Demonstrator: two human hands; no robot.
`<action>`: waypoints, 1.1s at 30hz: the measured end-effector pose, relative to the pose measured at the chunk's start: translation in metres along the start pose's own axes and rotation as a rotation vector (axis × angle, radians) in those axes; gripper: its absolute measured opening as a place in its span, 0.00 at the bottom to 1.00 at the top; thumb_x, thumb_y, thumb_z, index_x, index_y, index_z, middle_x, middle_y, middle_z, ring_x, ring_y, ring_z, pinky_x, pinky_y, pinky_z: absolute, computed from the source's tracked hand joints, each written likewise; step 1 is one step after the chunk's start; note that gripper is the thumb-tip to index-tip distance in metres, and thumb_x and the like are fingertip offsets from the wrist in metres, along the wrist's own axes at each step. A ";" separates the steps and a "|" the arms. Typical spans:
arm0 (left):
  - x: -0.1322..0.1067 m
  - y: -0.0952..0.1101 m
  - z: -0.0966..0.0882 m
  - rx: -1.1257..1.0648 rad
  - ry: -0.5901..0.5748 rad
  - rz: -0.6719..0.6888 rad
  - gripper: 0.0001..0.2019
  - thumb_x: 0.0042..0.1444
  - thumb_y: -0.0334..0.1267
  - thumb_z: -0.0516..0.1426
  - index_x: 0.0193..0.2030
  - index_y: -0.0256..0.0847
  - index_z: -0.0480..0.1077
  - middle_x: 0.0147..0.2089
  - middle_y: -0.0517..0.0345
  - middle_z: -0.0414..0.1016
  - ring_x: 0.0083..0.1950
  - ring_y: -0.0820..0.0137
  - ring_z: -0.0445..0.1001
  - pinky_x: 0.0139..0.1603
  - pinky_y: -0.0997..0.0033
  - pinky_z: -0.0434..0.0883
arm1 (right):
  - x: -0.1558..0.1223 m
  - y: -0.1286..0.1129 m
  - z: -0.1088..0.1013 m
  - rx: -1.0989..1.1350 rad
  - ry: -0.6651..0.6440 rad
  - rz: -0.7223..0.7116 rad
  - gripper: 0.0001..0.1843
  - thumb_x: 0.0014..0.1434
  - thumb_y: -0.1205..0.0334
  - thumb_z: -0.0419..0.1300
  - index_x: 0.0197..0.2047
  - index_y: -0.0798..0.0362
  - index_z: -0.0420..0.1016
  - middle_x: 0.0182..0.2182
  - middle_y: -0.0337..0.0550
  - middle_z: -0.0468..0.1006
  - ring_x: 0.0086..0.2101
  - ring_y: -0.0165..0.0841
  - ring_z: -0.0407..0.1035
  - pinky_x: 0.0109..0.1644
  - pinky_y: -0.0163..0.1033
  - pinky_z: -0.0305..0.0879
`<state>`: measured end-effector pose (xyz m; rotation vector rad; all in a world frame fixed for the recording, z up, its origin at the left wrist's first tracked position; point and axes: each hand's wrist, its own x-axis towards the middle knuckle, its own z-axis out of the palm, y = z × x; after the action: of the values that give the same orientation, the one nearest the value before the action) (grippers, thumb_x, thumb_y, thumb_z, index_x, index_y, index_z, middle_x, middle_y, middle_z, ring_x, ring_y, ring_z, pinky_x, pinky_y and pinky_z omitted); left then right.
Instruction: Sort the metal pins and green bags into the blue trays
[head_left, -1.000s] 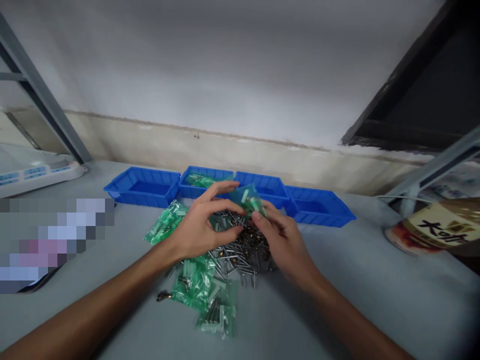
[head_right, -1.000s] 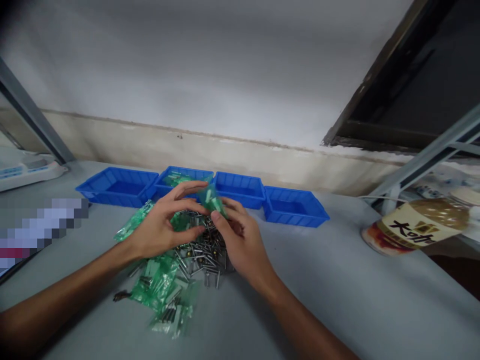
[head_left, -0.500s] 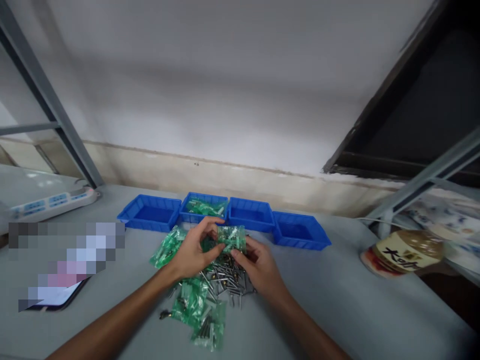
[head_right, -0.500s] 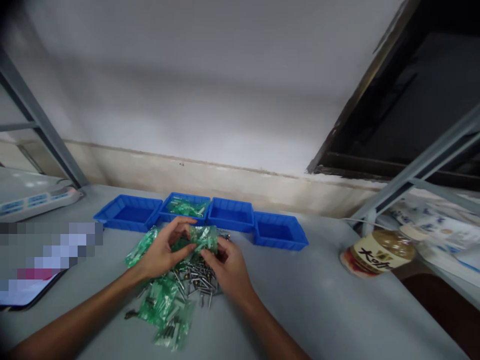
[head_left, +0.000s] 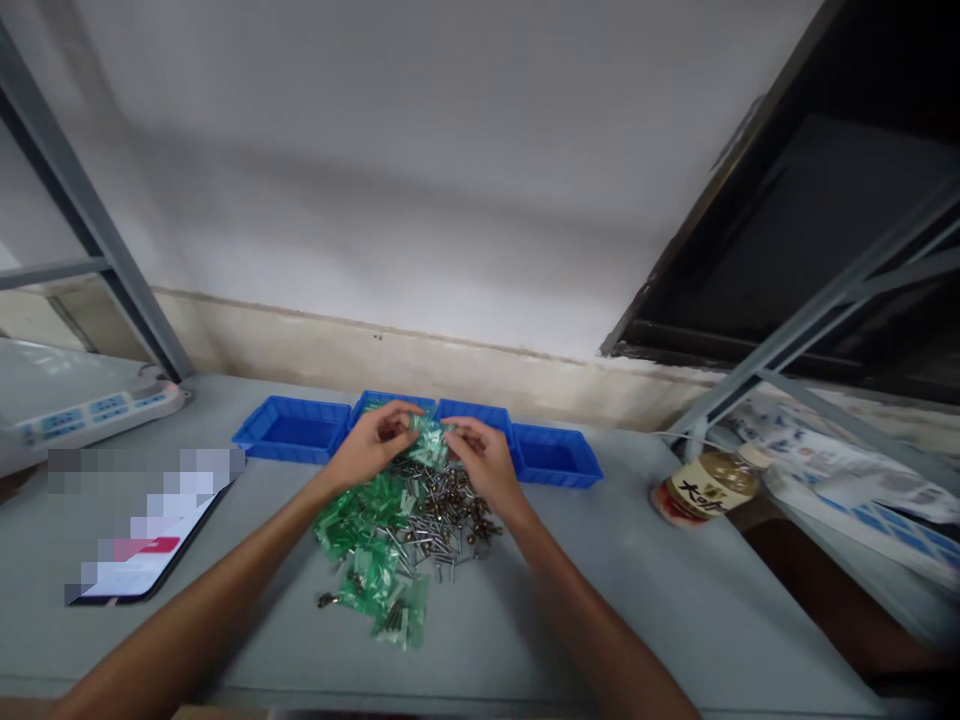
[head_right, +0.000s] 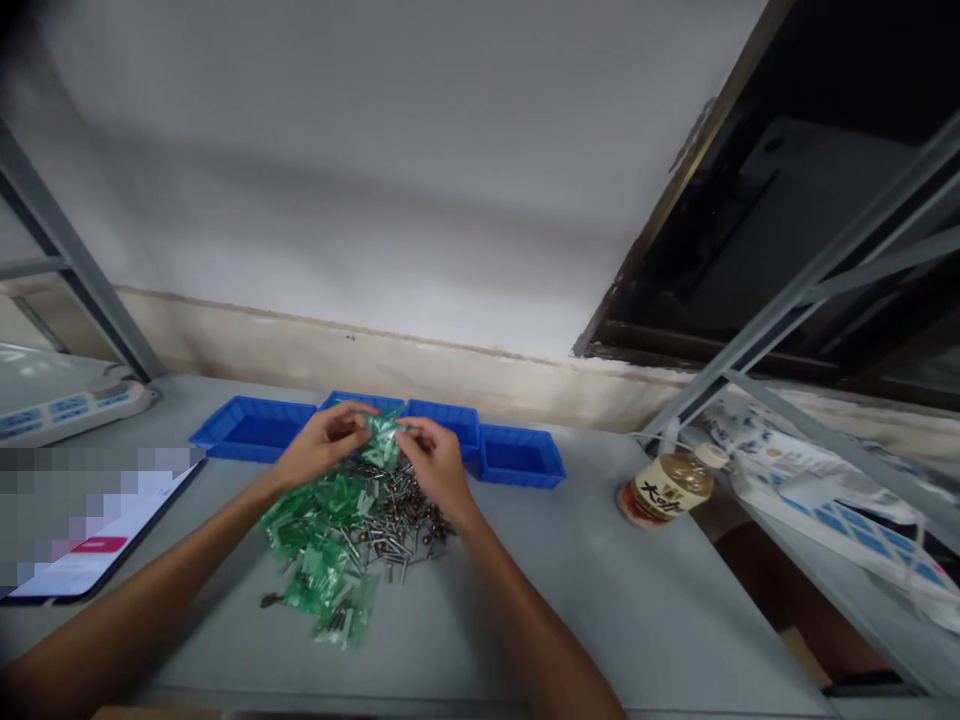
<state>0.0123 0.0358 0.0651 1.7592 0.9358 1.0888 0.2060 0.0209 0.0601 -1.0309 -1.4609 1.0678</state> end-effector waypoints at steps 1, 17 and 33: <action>0.010 0.008 -0.007 0.016 -0.010 0.032 0.14 0.56 0.42 0.57 0.47 0.39 0.67 0.28 0.62 0.63 0.29 0.75 0.63 0.32 0.72 0.64 | 0.013 -0.009 -0.001 0.015 -0.009 -0.007 0.14 0.53 0.54 0.63 0.41 0.52 0.78 0.27 0.40 0.76 0.28 0.31 0.69 0.34 0.38 0.67; 0.064 0.009 -0.063 0.429 -0.142 0.011 0.08 0.52 0.37 0.57 0.40 0.40 0.68 0.26 0.60 0.71 0.27 0.74 0.66 0.29 0.73 0.62 | 0.084 0.002 0.009 -0.100 -0.084 -0.048 0.07 0.51 0.63 0.64 0.35 0.55 0.77 0.24 0.40 0.77 0.24 0.30 0.71 0.34 0.40 0.69; 0.062 -0.010 -0.094 0.966 -0.238 -0.307 0.20 0.50 0.47 0.58 0.47 0.39 0.71 0.46 0.46 0.75 0.47 0.57 0.72 0.47 0.62 0.66 | 0.069 -0.011 -0.006 -0.827 -0.460 0.044 0.12 0.51 0.66 0.64 0.41 0.53 0.81 0.36 0.48 0.82 0.34 0.38 0.74 0.38 0.43 0.67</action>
<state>-0.0547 0.1195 0.0993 2.2976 1.6675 0.1815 0.2025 0.0856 0.0877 -1.4358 -2.3687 0.7473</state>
